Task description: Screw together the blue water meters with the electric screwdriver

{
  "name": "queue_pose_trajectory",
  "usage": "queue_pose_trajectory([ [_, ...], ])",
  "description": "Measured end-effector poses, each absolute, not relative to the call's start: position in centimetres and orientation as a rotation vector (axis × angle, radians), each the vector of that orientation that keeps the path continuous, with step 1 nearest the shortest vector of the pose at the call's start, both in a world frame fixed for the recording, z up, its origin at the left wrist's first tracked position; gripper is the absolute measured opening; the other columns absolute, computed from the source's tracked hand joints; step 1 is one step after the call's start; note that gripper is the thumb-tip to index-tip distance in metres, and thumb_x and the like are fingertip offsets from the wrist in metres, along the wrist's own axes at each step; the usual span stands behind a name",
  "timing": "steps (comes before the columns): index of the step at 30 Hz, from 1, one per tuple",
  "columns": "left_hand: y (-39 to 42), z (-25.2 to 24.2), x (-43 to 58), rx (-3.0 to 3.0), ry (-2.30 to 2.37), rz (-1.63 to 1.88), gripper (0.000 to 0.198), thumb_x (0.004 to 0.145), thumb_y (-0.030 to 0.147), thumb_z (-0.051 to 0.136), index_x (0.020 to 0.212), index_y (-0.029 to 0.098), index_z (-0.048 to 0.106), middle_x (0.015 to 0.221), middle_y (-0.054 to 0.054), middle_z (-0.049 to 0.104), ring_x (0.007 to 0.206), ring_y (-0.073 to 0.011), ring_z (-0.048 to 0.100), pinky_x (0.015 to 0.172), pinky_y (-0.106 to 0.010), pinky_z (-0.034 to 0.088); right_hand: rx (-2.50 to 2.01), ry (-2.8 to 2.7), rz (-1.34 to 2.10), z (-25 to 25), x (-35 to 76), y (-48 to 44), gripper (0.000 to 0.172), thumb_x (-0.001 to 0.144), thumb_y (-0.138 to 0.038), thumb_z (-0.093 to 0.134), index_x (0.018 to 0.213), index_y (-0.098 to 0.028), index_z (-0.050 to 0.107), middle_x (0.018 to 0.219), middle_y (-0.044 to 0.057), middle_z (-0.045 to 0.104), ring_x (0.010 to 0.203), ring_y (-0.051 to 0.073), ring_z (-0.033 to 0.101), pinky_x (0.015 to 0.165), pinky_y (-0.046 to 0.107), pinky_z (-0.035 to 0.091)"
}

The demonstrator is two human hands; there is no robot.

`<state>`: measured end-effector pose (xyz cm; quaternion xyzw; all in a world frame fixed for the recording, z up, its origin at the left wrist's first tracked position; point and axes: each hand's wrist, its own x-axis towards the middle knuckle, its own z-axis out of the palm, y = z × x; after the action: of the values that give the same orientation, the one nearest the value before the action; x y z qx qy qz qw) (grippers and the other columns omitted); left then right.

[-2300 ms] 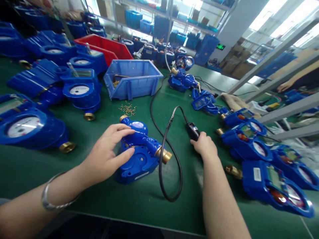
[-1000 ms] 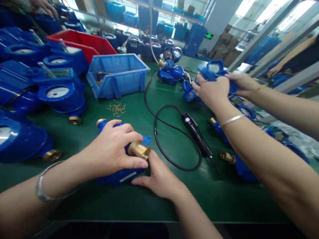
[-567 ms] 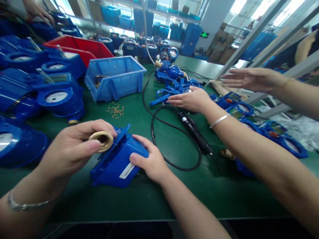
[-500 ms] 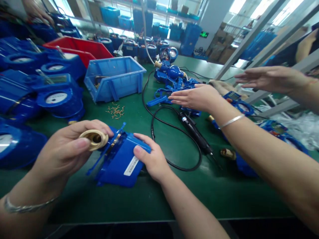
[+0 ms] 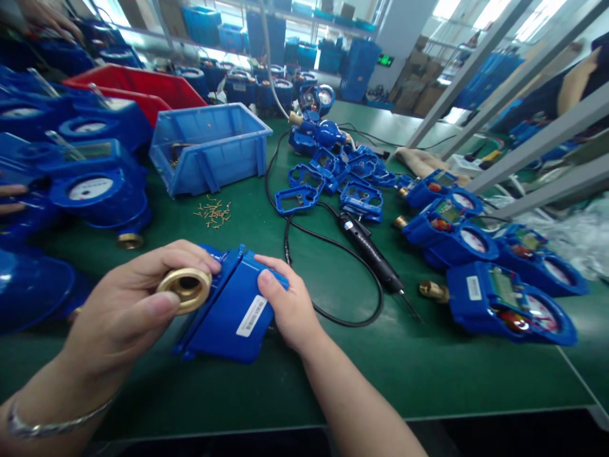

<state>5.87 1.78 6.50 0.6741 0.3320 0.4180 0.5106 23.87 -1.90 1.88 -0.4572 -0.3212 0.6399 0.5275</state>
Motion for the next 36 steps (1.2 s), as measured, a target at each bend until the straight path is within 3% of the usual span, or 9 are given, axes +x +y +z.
queue_pose_trajectory([
  [10, 1.0, 7.1, 6.5, 1.865, 0.741, 0.917, 0.017, 0.082, 0.040, 0.056, 0.085, 0.024, 0.058, 0.086, 0.001, 0.060, 0.087, -0.0167, 0.053, 0.075, -0.027, 0.040, -1.038, -0.757, 1.541, 1.3, 24.4, -1.9, 0.046, 0.068, -0.054, 0.069, 0.101, -0.022, 0.063, 0.074, -0.001, 0.066, 0.062, 0.012, 0.060, 0.060, 0.022, 0.049],
  [14, 0.9, 7.2, 6.7, 1.906, 0.728, 0.909, 0.020, 0.082, 0.043, 0.056, 0.087, 0.023, 0.057, 0.086, 0.000, 0.059, 0.086, -0.0165, 0.053, 0.076, -0.027, 0.040, -1.110, -0.857, 1.564, 2.0, 25.4, -1.7, 0.051, 0.071, -0.056, 0.065, 0.107, -0.021, 0.060, 0.087, 0.003, 0.067, 0.073, 0.015, 0.062, 0.068, 0.026, 0.049],
  [19, 0.0, 6.7, 8.7, 1.981, 0.719, 0.893, 0.032, 0.076, 0.051, 0.061, 0.088, 0.021, 0.058, 0.084, -0.002, 0.060, 0.083, -0.0189, 0.055, 0.078, -0.033, 0.042, -1.303, -1.399, 1.383, 3.4, 27.8, -1.6, 0.065, 0.069, -0.067, 0.059, 0.109, -0.016, 0.062, 0.106, 0.009, 0.064, 0.095, 0.024, 0.059, 0.084, 0.036, 0.045],
  [23, -1.1, 5.8, 9.7, 1.970, 0.676, 1.013, 0.058, 0.071, 0.056, 0.062, 0.115, 0.022, 0.047, 0.110, -0.010, 0.056, 0.105, -0.0261, 0.052, 0.091, -0.041, 0.041, -1.396, -1.144, 1.457, 3.3, 28.6, -1.7, 0.052, 0.063, -0.051, 0.072, 0.103, -0.017, 0.066, 0.099, 0.007, 0.067, 0.090, 0.024, 0.060, 0.081, 0.036, 0.045],
  [25, -1.2, 5.6, 9.2, 1.910, 0.674, 1.186, 0.056, 0.076, 0.046, 0.061, 0.122, 0.021, 0.041, 0.117, -0.012, 0.051, 0.112, -0.0276, 0.049, 0.094, -0.043, 0.040, -1.355, -0.979, 1.541, 2.9, 28.7, -1.6, 0.048, 0.060, -0.044, 0.074, 0.098, -0.016, 0.068, 0.093, 0.008, 0.069, 0.081, 0.022, 0.062, 0.074, 0.034, 0.048],
  [28, -0.9, 5.3, 7.6, 1.932, 0.768, 1.480, 0.042, 0.072, 0.017, 0.057, 0.112, 0.022, 0.047, 0.106, -0.008, 0.054, 0.104, -0.0243, 0.051, 0.093, -0.044, 0.041, -1.287, -0.894, 1.592, 2.3, 28.8, -1.2, 0.045, 0.059, -0.040, 0.072, 0.096, -0.014, 0.069, 0.090, 0.009, 0.070, 0.075, 0.021, 0.064, 0.070, 0.033, 0.049],
  [30, -0.6, 4.9, 6.5, 2.047, 0.814, 1.567, 0.043, 0.065, 0.008, 0.056, 0.105, 0.023, 0.049, 0.100, -0.005, 0.054, 0.096, -0.0216, 0.054, 0.089, -0.042, 0.044, -1.253, -0.876, 1.593, 2.0, 28.8, -0.9, 0.044, 0.056, -0.038, 0.073, 0.092, -0.014, 0.070, 0.087, 0.008, 0.071, 0.073, 0.021, 0.064, 0.067, 0.032, 0.050],
  [33, -0.5, 3.6, 5.1, 2.259, 0.820, 1.598, 0.040, 0.058, 0.011, 0.060, 0.094, 0.024, 0.047, 0.097, -0.003, 0.053, 0.092, -0.0212, 0.054, 0.088, -0.043, 0.043, -1.183, -0.871, 1.590, 1.6, 28.5, -0.9, 0.046, 0.053, -0.041, 0.074, 0.092, -0.016, 0.071, 0.085, 0.007, 0.071, 0.072, 0.020, 0.064, 0.065, 0.030, 0.051],
  [36, -0.9, 2.3, 4.5, 2.353, 0.905, 1.607, 0.036, 0.056, 0.020, 0.062, 0.087, 0.025, 0.044, 0.095, -0.003, 0.053, 0.093, -0.0232, 0.053, 0.092, -0.047, 0.036, -1.109, -0.878, 1.598, 1.4, 28.3, -1.4, 0.052, 0.057, -0.050, 0.070, 0.098, -0.018, 0.069, 0.091, 0.008, 0.070, 0.080, 0.024, 0.064, 0.072, 0.035, 0.051],
])
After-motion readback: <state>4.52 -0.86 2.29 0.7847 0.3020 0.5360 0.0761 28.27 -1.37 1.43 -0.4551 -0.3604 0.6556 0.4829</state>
